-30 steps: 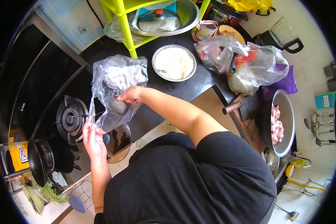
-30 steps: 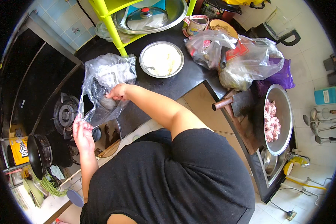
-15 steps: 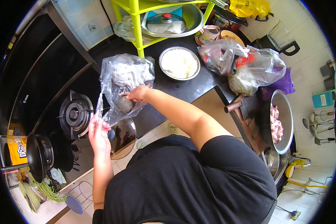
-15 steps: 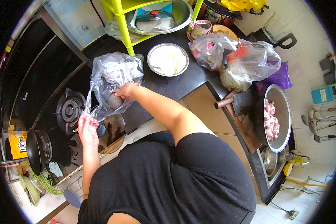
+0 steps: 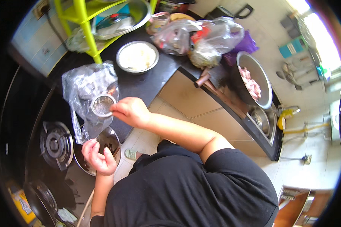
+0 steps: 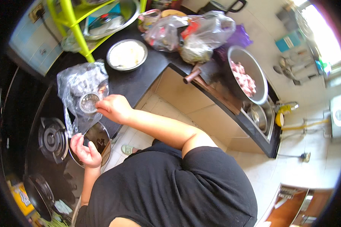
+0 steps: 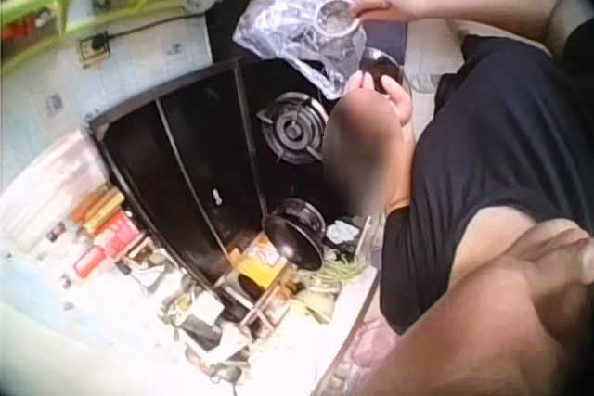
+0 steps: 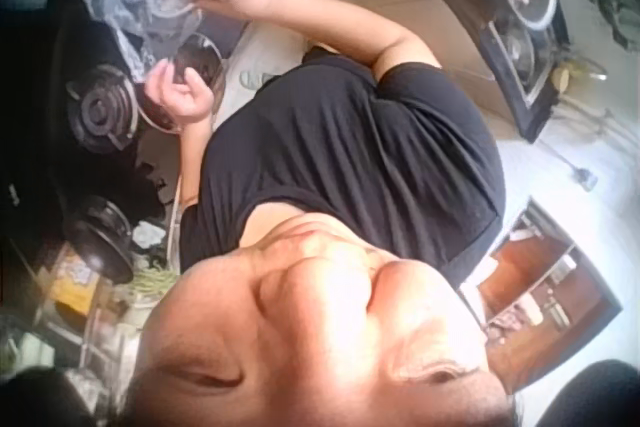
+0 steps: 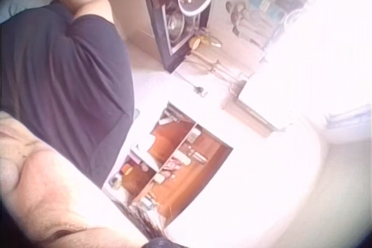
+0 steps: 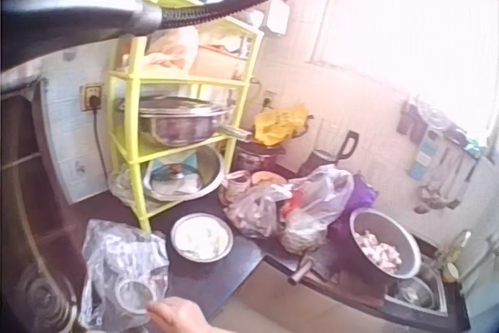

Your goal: The person washes chunks of raw meat by hand in a metal bowl under running water, then transfers the meat to a larger bowl. They rinse the bowl and wash their hands. Finally, they pour green beans from a purple bag into the bowl and wash them under the tap.

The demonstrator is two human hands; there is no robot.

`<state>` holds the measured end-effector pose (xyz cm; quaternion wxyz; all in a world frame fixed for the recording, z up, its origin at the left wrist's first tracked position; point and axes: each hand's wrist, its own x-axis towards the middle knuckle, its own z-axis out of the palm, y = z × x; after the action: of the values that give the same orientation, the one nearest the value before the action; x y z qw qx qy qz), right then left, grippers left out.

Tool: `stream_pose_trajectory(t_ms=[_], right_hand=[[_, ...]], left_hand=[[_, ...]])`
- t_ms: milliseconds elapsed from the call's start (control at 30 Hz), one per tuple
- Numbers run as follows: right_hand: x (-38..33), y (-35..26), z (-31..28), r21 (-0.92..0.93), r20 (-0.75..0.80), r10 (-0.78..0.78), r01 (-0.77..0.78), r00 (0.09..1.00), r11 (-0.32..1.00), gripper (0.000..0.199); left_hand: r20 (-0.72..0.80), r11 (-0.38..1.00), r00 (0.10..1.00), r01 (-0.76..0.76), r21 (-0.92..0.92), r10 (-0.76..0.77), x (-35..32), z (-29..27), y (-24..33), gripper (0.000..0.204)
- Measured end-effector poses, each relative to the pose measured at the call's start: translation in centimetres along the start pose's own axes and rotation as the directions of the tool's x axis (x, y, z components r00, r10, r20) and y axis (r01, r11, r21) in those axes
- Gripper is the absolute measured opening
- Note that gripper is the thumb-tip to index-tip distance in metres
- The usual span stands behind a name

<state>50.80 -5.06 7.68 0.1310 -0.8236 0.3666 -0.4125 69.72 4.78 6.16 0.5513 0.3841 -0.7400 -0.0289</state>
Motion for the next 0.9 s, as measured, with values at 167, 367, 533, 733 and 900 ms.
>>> stream_pose_trajectory(t_ms=[167, 367, 533, 733, 900], right_hand=[[-6.5, 0.3, -6.5, -0.209, -0.086, 0.036, -0.053, 0.996, 0.976, 0.02], [-17.2, 0.5, -15.4, -0.369, -0.304, 0.115, -0.228, 0.946, 0.901, 0.016], [-29.8, -0.9, -23.9, -0.43, -0.474, 0.185, -0.409, 0.861, 0.805, 0.015], [-46.7, -3.1, -34.0, -0.378, -0.69, 0.367, -0.743, 0.624, 0.552, 0.011], [-53.4, -4.5, -39.9, -0.303, -0.794, 0.393, -0.861, 0.465, 0.408, 0.012]], left_hand=[[0.162, 0.954, 0.971, 0.211, -0.212, -0.178, 0.9, 4.1, 3.5, 0.029], [0.471, 0.831, 0.828, 0.471, -0.295, -0.303, -1.3, 9.5, 7.9, 0.023], [0.696, 0.628, 0.661, 0.674, -0.388, -0.28, -5.3, 16.7, 14.6, 0.018], [0.85, 0.675, 0.527, 0.631, -0.381, -0.012, -7.0, 25.8, 26.0, 0.017], [0.88, 0.663, 0.464, 0.628, -0.407, 0.1, -8.1, 30.9, 32.6, 0.016]])
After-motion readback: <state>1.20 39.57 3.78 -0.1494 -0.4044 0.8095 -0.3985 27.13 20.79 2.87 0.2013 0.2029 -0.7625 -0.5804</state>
